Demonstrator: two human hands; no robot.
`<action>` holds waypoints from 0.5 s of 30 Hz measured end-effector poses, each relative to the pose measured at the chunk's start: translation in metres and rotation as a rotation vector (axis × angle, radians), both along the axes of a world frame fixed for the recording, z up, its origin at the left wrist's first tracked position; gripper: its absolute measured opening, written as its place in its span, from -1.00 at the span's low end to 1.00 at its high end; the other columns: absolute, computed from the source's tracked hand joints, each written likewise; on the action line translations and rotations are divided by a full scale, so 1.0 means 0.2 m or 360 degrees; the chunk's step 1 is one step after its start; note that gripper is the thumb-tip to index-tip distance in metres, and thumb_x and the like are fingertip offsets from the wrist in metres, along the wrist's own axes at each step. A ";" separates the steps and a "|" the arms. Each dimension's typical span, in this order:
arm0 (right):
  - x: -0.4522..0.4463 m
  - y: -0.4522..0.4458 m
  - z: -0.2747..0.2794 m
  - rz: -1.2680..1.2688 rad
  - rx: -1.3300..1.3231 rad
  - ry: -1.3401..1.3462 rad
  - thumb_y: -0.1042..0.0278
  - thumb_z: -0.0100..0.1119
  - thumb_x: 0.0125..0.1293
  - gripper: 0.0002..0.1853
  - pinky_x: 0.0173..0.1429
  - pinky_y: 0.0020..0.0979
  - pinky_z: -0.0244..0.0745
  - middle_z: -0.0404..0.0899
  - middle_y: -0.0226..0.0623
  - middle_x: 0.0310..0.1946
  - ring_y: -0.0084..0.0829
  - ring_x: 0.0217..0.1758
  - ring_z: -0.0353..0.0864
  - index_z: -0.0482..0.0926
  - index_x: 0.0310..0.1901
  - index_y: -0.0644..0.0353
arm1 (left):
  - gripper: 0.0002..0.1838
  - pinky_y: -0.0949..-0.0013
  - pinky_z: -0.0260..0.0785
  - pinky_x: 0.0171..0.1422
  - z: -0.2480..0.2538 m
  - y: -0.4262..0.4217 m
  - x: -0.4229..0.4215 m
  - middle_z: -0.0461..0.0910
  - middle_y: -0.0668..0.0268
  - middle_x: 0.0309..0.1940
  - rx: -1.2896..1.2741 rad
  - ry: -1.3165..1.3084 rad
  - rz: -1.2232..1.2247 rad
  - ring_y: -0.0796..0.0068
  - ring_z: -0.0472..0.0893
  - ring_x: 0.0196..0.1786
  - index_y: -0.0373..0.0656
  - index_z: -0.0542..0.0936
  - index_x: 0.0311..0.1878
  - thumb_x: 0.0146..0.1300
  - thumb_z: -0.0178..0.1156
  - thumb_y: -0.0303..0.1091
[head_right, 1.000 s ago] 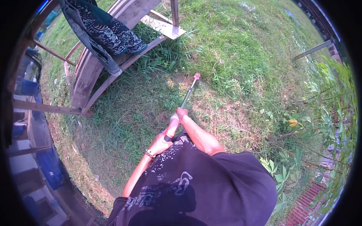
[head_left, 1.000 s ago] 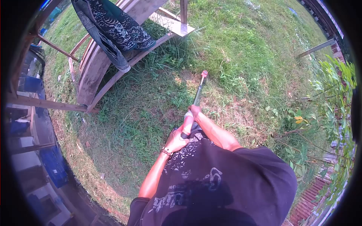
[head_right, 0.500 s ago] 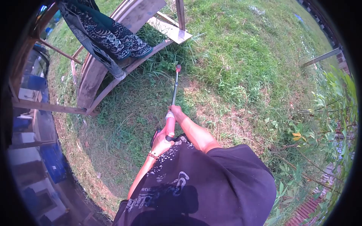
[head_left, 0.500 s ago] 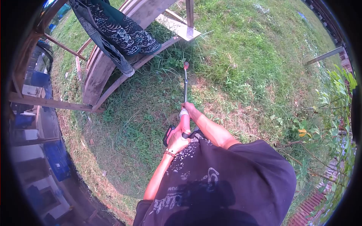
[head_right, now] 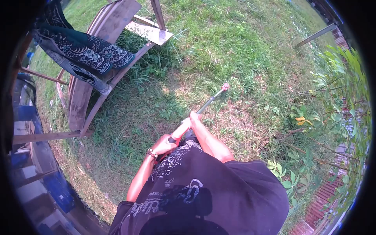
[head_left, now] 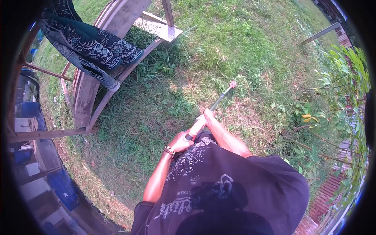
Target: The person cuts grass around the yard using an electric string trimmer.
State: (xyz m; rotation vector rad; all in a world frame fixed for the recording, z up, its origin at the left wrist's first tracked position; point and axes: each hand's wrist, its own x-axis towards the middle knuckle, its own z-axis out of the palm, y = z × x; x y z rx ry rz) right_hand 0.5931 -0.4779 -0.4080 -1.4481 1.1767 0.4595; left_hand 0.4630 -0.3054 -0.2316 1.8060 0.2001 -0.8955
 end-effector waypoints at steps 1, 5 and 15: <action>0.00 -0.02 0.04 -0.0015 -0.0012 -0.0011 0.49 0.06 0.22 -0.83 -0.56 -0.21 0.40 0.51 -0.22 -0.53 -0.39 -0.62 0.47 0.46 -0.19 0.38 | -0.69 0.31 0.45 -0.34 0.05 0.00 0.04 0.61 0.31 -0.56 -0.0051 0.0079 -0.0007 0.43 0.62 -0.50 -0.20 0.59 -0.21 -0.03 0.29 -0.26; 0.00 -0.04 0.13 -0.0025 -0.0017 -0.0067 0.50 0.07 0.22 -0.82 -0.56 -0.23 0.40 0.52 -0.22 -0.53 -0.40 -0.61 0.48 0.46 -0.17 0.39 | -0.76 0.33 0.37 -0.44 0.12 -0.05 0.07 0.55 0.38 -0.64 -0.0089 0.0095 0.0077 0.52 0.56 -0.58 -0.21 0.55 -0.34 -0.01 0.28 -0.25; 0.07 0.36 0.12 0.0322 0.0824 -0.0180 0.57 0.10 0.28 -0.94 -0.56 -0.31 0.41 0.51 -0.25 -0.56 -0.40 -0.61 0.49 0.48 -0.36 0.33 | -0.33 0.16 0.47 -0.16 0.18 -0.06 -0.04 0.61 0.11 -0.42 0.0203 -0.0208 0.0402 0.16 0.66 -0.32 -0.13 0.44 0.25 -0.04 0.22 -0.29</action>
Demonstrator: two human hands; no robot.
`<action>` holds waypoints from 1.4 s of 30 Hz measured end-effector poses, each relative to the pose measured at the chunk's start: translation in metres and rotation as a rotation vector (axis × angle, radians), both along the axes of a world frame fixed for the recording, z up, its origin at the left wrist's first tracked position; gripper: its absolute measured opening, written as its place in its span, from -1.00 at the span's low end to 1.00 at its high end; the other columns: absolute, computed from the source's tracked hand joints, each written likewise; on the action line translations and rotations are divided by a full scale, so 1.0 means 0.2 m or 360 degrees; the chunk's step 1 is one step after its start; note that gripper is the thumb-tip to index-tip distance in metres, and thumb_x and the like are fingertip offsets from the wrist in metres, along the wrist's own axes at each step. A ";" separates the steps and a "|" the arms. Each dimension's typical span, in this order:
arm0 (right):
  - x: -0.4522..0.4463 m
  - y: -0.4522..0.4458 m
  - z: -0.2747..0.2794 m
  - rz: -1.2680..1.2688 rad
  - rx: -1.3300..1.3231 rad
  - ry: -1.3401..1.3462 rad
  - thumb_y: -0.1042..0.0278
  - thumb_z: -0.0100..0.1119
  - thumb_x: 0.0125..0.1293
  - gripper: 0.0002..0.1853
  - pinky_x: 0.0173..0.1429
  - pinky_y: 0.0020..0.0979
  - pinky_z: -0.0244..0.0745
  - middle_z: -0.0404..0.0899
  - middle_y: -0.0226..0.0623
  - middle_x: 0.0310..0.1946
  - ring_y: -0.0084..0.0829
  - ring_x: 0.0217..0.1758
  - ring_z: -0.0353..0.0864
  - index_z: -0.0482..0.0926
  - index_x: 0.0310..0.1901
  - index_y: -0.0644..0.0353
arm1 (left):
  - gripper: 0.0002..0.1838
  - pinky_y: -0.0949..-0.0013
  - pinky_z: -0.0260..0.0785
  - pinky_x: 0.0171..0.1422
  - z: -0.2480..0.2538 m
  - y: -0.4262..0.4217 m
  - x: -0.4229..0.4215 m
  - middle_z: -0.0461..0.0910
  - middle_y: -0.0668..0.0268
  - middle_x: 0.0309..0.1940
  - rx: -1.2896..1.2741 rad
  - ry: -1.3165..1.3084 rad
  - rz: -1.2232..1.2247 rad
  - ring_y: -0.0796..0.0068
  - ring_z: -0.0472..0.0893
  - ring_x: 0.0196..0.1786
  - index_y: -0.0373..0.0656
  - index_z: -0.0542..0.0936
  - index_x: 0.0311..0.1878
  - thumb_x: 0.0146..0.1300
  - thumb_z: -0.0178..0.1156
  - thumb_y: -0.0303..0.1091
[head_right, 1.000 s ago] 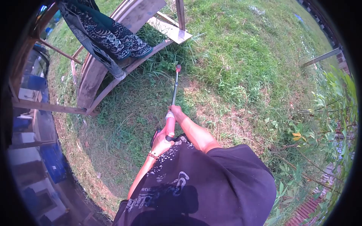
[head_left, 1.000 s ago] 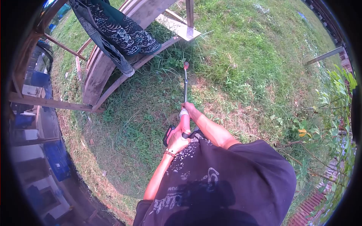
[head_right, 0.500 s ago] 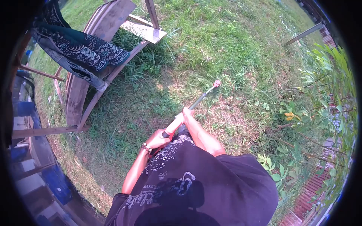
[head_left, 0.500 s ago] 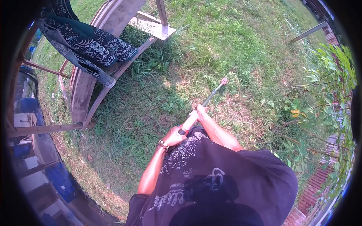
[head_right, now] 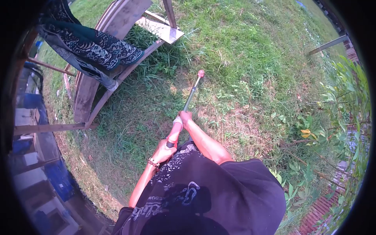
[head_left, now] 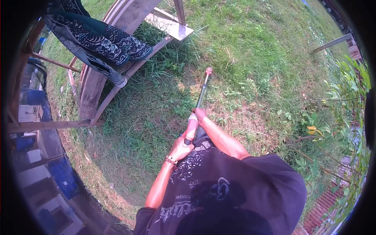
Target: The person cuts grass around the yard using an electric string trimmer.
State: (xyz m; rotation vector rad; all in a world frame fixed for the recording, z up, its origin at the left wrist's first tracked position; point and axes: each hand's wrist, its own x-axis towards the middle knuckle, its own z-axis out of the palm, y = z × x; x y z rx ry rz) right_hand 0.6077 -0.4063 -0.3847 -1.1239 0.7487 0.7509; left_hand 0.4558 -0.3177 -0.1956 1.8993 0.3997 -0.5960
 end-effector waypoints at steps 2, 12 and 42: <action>0.04 0.10 0.11 0.0077 0.0124 0.0039 0.55 0.09 0.30 -0.94 -0.56 -0.32 0.43 0.51 -0.27 -0.57 -0.39 -0.61 0.50 0.49 -0.34 0.32 | -0.28 0.15 0.48 -0.12 -0.02 0.02 0.00 0.63 0.10 -0.39 0.0008 0.0085 0.0103 0.12 0.66 -0.28 -0.12 0.40 0.32 -0.04 0.22 -0.29; 0.37 0.26 0.01 0.0500 0.0171 -0.0164 0.52 0.14 0.24 -0.89 -0.52 -0.27 0.43 0.55 -0.24 -0.56 -0.37 -0.60 0.52 0.58 -0.42 0.33 | -0.19 0.12 0.51 -0.23 -0.14 -0.10 0.33 0.61 0.13 -0.48 0.0514 -0.0122 0.0172 0.10 0.67 -0.38 -0.14 0.28 0.37 -0.05 0.25 -0.27; 0.33 -0.65 0.02 -0.0816 -0.0121 -0.0032 0.58 0.13 0.09 -0.93 -0.62 -0.26 0.45 0.43 -0.28 -0.61 -0.34 -0.65 0.51 0.43 -0.46 0.28 | -0.45 0.17 0.47 -0.24 0.06 -0.28 0.65 0.60 0.15 -0.55 -0.0123 0.0056 -0.0627 0.19 0.64 -0.45 -0.16 0.55 0.10 -0.06 0.22 -0.26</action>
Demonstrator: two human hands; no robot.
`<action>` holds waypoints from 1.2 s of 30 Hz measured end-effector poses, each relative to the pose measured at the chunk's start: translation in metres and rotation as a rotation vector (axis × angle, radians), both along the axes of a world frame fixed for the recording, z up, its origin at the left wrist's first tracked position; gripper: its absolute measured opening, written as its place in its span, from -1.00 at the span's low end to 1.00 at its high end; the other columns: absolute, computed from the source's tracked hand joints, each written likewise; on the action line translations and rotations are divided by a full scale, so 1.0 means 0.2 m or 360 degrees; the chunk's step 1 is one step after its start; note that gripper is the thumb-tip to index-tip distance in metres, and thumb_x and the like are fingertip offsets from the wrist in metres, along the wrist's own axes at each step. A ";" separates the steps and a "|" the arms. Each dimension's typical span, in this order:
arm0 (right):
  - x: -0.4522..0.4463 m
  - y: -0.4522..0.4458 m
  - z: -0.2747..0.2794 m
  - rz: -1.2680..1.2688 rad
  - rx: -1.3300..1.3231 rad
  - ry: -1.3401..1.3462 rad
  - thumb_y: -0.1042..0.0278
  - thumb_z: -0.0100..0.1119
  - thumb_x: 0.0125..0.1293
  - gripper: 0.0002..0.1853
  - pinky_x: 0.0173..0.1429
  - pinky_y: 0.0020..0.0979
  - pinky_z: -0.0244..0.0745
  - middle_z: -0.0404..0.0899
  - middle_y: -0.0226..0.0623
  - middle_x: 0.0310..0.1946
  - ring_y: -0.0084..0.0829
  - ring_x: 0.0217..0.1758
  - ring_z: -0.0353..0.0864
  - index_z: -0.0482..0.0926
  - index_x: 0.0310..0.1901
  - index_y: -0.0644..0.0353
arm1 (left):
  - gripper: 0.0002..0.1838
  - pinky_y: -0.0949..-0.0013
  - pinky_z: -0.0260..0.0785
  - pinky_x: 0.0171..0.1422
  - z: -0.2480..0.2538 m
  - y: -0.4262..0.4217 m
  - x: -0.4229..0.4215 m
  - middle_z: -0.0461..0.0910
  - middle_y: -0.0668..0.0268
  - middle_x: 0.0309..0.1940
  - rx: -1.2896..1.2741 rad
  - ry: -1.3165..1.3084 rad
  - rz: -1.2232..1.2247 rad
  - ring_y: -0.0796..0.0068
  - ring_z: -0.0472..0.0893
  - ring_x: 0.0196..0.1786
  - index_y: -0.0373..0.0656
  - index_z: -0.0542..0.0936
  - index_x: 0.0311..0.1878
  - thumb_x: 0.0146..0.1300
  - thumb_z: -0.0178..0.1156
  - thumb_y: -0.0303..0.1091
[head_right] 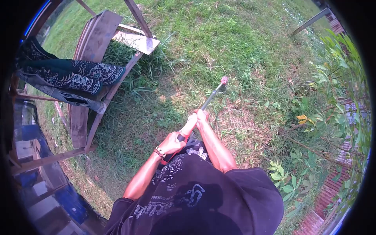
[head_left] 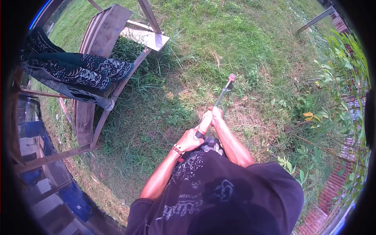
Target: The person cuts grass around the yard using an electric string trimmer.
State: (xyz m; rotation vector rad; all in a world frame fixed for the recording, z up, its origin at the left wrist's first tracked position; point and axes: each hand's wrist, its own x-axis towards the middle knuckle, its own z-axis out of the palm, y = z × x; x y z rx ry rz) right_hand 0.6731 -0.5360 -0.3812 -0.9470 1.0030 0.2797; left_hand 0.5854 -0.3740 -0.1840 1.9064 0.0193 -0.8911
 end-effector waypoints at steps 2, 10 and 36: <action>-0.01 0.07 -0.09 0.0152 -0.0007 -0.0059 0.56 0.15 0.08 -0.96 -0.57 -0.30 0.44 0.48 -0.29 -0.58 -0.38 -0.60 0.52 0.50 -0.42 0.31 | -0.16 0.11 0.47 -0.12 -0.03 0.02 -0.05 0.63 0.05 -0.40 0.0070 -0.0055 -0.0016 0.03 0.64 -0.30 -0.09 0.32 0.41 -0.09 0.20 -0.30; 0.12 0.34 0.08 0.0685 -0.0032 -0.0139 0.57 0.15 0.12 -0.93 -0.54 -0.33 0.42 0.57 -0.23 -0.57 -0.41 -0.59 0.53 0.61 -0.42 0.36 | 0.00 0.11 0.48 0.10 -0.02 -0.01 -0.14 0.62 -0.08 -0.06 0.0136 -0.0498 0.0291 -0.06 0.64 -0.05 -0.22 0.13 0.50 -0.12 0.24 -0.28; -0.31 -0.44 -0.13 -0.0552 0.0527 0.0005 0.31 0.03 0.22 -0.84 -0.33 -0.10 0.64 0.45 -0.20 -0.50 -0.21 -0.48 0.55 0.36 -0.25 0.18 | -0.82 0.44 0.27 -0.55 0.30 -0.01 0.19 0.45 0.45 -0.69 -0.0356 0.0477 -0.0585 0.63 0.46 -0.65 -0.19 0.45 -0.52 0.03 0.22 -0.33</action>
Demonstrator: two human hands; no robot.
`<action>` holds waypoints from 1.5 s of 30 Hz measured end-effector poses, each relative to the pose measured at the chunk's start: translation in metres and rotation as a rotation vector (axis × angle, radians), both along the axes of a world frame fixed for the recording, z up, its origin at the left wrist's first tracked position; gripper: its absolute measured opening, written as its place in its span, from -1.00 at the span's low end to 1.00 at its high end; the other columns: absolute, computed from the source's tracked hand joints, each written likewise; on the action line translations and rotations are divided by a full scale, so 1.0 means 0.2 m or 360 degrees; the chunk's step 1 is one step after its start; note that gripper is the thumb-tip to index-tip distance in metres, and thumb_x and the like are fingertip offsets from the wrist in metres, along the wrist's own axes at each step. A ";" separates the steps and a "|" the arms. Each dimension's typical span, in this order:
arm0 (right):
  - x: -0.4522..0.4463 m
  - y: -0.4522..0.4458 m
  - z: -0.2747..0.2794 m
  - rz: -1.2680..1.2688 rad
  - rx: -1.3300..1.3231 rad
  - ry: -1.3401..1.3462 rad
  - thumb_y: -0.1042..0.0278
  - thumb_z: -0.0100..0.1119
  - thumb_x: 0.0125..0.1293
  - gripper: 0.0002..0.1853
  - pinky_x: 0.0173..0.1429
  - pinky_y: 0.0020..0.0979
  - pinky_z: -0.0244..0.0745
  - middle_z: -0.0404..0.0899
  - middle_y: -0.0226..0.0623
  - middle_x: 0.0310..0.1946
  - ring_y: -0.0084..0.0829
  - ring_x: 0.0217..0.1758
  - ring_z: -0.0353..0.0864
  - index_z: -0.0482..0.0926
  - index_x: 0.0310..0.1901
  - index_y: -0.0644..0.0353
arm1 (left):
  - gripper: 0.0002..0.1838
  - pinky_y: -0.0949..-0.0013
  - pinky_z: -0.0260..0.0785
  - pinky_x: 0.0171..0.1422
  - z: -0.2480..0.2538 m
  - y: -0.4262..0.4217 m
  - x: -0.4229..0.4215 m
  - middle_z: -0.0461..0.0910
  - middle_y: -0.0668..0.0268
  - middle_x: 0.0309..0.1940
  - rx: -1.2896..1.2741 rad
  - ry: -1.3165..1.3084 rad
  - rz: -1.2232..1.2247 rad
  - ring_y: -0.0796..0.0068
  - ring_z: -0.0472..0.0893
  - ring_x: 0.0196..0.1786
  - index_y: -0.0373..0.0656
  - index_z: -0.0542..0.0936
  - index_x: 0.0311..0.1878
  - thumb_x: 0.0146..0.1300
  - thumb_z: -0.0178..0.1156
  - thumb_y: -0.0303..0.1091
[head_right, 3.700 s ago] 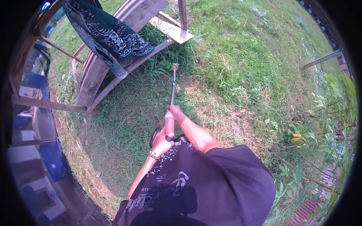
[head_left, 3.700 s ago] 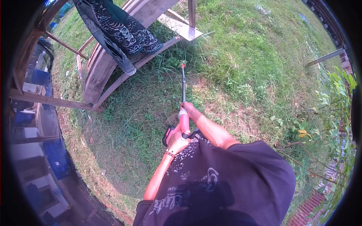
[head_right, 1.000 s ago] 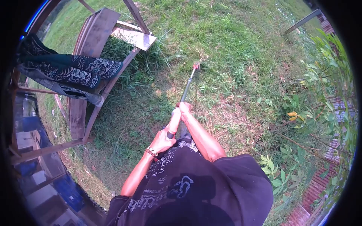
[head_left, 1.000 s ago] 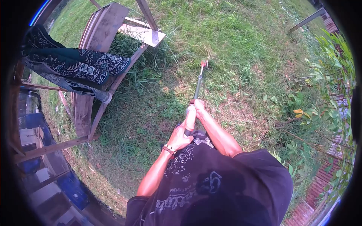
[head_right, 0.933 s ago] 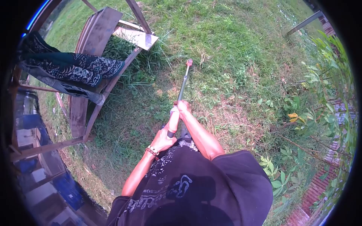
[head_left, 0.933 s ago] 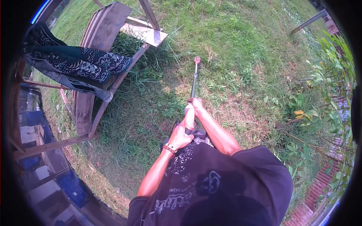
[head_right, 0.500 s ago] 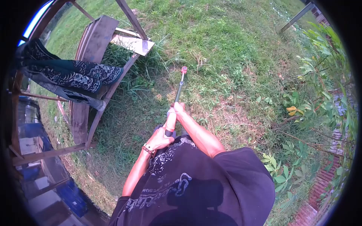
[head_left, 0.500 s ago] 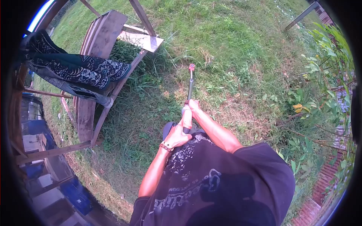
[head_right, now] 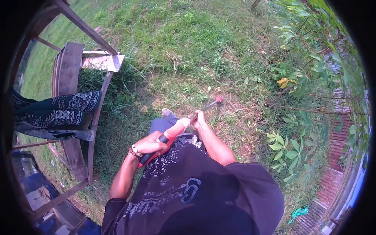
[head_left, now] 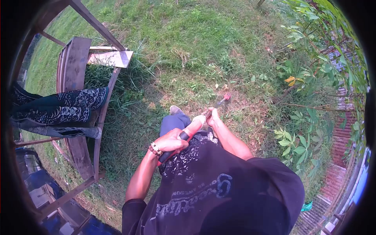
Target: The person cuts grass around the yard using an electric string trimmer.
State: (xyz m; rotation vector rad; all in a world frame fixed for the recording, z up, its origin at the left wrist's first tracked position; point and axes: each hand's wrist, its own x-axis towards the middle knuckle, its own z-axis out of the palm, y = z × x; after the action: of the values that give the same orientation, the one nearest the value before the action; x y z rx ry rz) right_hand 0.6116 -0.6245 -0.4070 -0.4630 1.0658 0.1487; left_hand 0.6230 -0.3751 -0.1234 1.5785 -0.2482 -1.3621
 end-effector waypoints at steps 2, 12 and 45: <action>0.06 -0.10 -0.15 -0.0375 0.0106 0.0379 0.32 0.00 0.26 -0.84 -0.31 -0.11 0.65 0.44 -0.15 -0.53 -0.20 -0.48 0.55 0.38 -0.21 0.21 | -0.82 0.46 0.28 -0.53 0.04 0.01 0.05 0.47 0.44 -0.66 0.0025 -0.0004 -0.0130 0.64 0.47 -0.62 -0.19 0.46 -0.51 0.03 0.22 -0.33; 0.58 0.11 -0.44 0.0518 -0.0092 0.0134 0.28 0.07 0.31 -0.87 -0.58 -0.12 0.49 0.47 -0.32 -0.61 -0.31 -0.60 0.51 0.47 -0.28 0.13 | -0.65 0.30 0.40 -0.31 0.02 0.21 0.44 0.55 0.25 -0.56 0.0261 -0.0375 -0.0259 0.42 0.58 -0.46 -0.31 0.52 -0.25 -0.04 0.25 -0.23; 1.46 -0.02 0.03 0.1370 -0.0758 0.0234 0.12 0.06 0.32 -0.61 -0.75 -0.50 0.07 0.41 -0.37 -0.78 -0.63 -0.82 0.21 0.50 -0.58 0.20 | -0.78 0.25 0.37 -0.27 0.13 0.08 1.44 0.51 0.16 -0.54 0.0270 -0.0532 -0.0417 0.24 0.55 -0.46 -0.25 0.50 -0.33 0.02 0.23 -0.31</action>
State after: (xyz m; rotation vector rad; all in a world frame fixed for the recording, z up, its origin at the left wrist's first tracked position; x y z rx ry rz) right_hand 0.9028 -0.6284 -0.4015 -1.3463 0.9819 0.7048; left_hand 0.9102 -0.3591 -0.0972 1.9700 -0.5713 -1.3360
